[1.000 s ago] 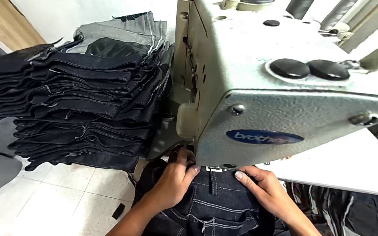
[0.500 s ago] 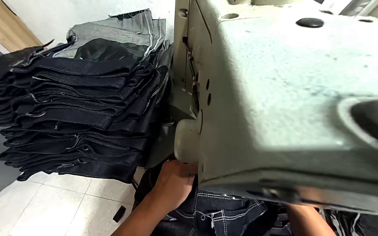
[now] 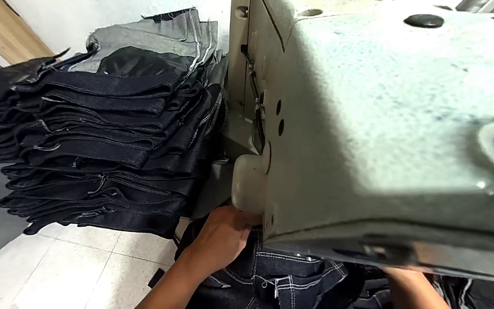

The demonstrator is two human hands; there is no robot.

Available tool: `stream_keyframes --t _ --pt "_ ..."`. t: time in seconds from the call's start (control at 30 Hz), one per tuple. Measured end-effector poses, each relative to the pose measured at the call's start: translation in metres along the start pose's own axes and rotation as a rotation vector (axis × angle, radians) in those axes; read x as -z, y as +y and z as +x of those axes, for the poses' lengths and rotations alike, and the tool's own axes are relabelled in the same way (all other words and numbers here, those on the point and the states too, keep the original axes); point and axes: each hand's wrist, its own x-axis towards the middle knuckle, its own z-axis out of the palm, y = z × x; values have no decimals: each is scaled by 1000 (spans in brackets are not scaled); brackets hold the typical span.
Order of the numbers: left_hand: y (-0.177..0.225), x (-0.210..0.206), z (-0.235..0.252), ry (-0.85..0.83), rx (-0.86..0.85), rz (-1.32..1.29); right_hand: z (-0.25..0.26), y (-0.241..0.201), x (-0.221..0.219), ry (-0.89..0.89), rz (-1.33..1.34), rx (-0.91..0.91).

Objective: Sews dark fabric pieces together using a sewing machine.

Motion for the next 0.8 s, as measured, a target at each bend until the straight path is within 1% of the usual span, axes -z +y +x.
stream_keyframes --t 0.03,0.07,0.1,0.2,0.27,0.33,0.43,0.5,0.63,0.7,0.8 --pt "-10 -7 0 40 -63 -24 -8 16 -4 112 -32 94" --pt "-16 -11 -1 69 -99 -36 -14 29 -5 191 -19 142" --pt "-17 -10 -2 88 -100 -32 -18 34 -5 215 -14 132" --pt "-12 2 -9 184 -8 -8 -16 41 1 173 -47 71" --pt "-20 6 -13 281 -26 12 -16 51 2 182 -1 61" --pt "-31 9 -21 347 -72 24 -21 59 3 160 149 37" --pt "-39 12 -41 310 -44 23 -35 67 -3 155 322 -41" --pt "-39 13 -57 243 2 5 -43 71 -8 154 409 -110" --pt "-18 18 -73 2 148 -33 -50 73 -21 121 573 -259" --pt "-9 9 -71 -51 187 -12 -50 76 -27 60 664 -336" --pt "0 -17 -62 -73 207 63 -48 75 -34 -36 834 -447"
